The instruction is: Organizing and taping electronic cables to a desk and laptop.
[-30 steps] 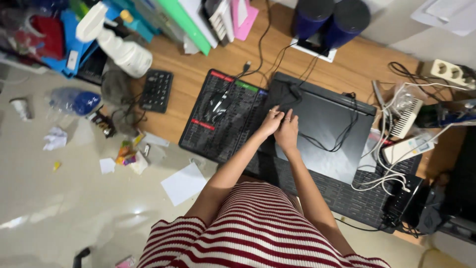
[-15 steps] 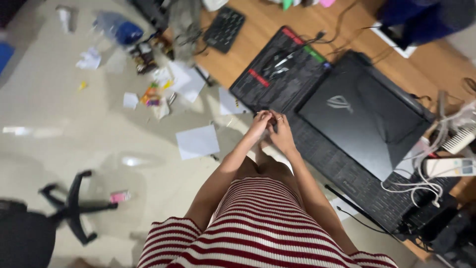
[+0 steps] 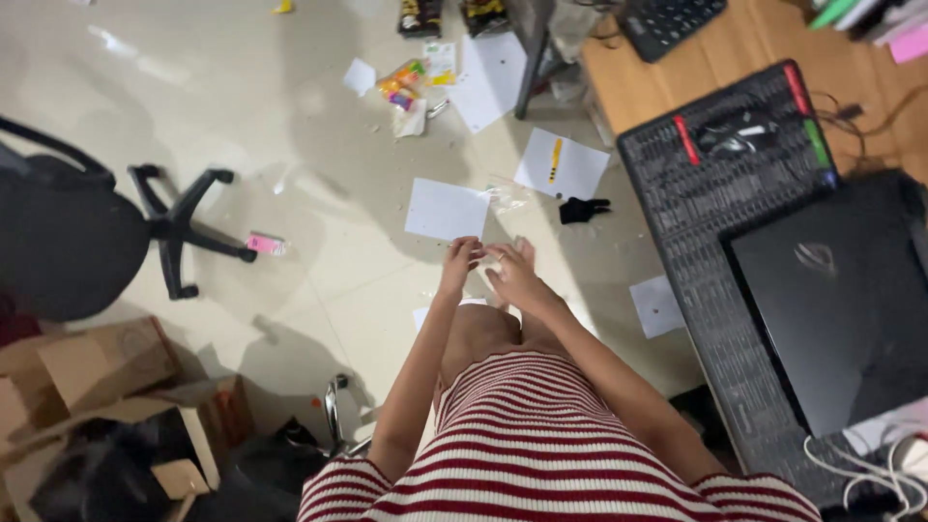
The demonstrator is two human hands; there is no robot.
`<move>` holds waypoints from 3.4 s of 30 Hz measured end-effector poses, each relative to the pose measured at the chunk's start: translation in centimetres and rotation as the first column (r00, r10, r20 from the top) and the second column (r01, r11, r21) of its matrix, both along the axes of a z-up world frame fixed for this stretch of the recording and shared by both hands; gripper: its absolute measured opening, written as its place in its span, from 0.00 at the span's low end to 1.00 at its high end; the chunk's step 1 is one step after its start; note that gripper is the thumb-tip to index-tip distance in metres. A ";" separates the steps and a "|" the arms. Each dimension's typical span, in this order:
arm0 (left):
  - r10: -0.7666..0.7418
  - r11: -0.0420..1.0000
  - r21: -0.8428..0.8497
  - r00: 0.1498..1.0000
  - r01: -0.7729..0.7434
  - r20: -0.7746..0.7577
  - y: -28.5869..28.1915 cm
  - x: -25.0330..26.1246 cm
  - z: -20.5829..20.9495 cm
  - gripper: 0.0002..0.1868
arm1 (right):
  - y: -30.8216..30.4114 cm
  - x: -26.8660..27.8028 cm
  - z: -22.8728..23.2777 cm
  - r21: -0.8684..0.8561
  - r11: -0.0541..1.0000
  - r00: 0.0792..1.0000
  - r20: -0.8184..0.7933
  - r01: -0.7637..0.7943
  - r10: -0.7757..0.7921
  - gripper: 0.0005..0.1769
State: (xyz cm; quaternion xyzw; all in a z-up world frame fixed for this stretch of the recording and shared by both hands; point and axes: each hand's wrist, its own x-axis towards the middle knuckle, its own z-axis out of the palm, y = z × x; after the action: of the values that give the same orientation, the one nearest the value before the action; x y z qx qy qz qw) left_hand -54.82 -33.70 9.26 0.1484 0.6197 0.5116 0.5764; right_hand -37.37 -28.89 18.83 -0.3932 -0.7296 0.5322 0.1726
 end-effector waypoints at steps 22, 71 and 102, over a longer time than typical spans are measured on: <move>0.339 0.941 0.032 0.939 -0.338 -0.057 4.7 -17.0 7.2 0.16 | 14.5 -16.6 0.6 -0.165 0.983 0.991 -0.120 -0.084 0.064 0.15; 0.145 0.989 0.061 0.968 -0.135 -0.206 12.3 -77.3 13.9 0.17 | 21.2 -80.5 7.0 -0.321 0.921 0.972 -0.145 -0.223 0.185 0.15; -0.023 0.949 0.289 0.941 0.127 -0.337 74.8 -122.0 21.7 0.13 | 78.5 -121.9 12.9 -0.237 0.971 0.878 -0.463 0.008 -0.120 0.13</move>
State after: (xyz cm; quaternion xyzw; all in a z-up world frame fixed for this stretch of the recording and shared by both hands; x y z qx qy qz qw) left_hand -176.81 41.06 30.97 0.3434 0.6138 0.5469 0.4541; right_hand -159.30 49.61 31.70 -0.2921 -0.5856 0.6865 0.3170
